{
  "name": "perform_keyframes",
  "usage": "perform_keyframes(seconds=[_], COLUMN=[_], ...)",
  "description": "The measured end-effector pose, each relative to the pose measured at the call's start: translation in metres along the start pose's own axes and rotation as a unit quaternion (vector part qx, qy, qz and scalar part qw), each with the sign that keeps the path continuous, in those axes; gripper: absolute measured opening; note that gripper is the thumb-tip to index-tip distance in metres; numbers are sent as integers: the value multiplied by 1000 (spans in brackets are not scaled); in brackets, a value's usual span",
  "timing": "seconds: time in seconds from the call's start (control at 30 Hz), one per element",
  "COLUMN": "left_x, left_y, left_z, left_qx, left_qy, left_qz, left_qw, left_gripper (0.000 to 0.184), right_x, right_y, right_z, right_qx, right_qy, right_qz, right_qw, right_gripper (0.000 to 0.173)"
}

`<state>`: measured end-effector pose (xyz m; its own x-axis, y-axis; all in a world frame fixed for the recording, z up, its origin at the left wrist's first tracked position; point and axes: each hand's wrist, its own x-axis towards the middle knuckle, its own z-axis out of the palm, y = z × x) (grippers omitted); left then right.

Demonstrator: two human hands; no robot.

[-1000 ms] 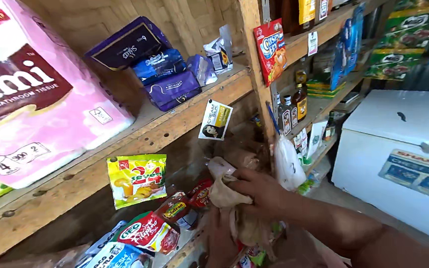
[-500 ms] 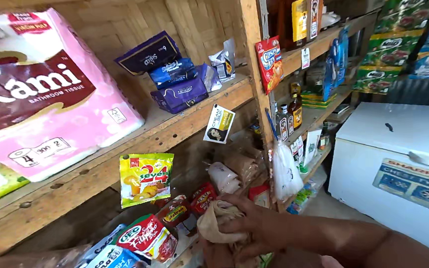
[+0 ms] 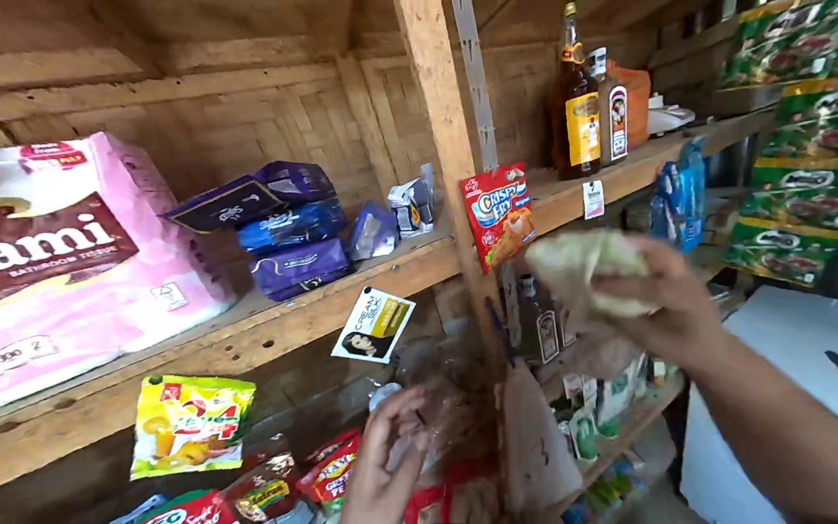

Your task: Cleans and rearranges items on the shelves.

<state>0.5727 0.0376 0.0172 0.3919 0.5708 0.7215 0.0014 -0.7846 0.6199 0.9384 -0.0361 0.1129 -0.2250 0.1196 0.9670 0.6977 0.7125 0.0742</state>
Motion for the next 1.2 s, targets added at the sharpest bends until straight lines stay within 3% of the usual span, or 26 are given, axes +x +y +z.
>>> perform_keyframes(seconds=[0.13, 0.27, 0.47, 0.57, 0.67, 0.73, 0.83, 0.9, 0.97, 1.1, 1.2], left_x=[72, 139, 202, 211, 210, 207, 208, 213, 218, 218, 220], left_y=[36, 55, 76, 83, 78, 68, 61, 66, 74, 92, 104], left_z=[21, 39, 60, 66, 81, 97, 115, 120, 120, 121, 124], left_qx=[64, 238, 349, 486, 583, 618, 677, 700, 697, 677, 699], left_qy=[-25, -23, 76, 106, 46, -8, -70, -75, -72, -65, -62], left_qz=[41, 84, 17, 137, 258, 271, 227, 199, 206, 251, 262], left_qw=[997, 967, 934, 856, 769, 738, 697, 682, 683, 689, 662], left_gripper=[50, 46, 37, 39, 40, 48, 62, 64, 52, 39, 41], right_x=[64, 116, 111, 75, 30, 10, 4, 3, 2, 5, 9], right_y=[44, 77, 102, 106, 101, 91, 89, 102, 118, 129, 128], right_z=[-36, -17, 14, -6, -18, -13, 5, 21, 40, 76, 85], right_qx=[-75, -102, -85, -68, -32, -2, 17, 41, 108, 285, 318], right_qy=[13, 16, -92, -139, -222, -347, -470, -470, -434, -340, -323], right_qz=[-59, -90, -67, -30, -5, 66, 200, 263, 312, 343, 343], right_qw=[995, 991, 990, 987, 974, 936, 859, 841, 838, 828, 823], right_gripper=[35, 40, 50, 46, 40, 44, 72, 82, 78, 50, 36])
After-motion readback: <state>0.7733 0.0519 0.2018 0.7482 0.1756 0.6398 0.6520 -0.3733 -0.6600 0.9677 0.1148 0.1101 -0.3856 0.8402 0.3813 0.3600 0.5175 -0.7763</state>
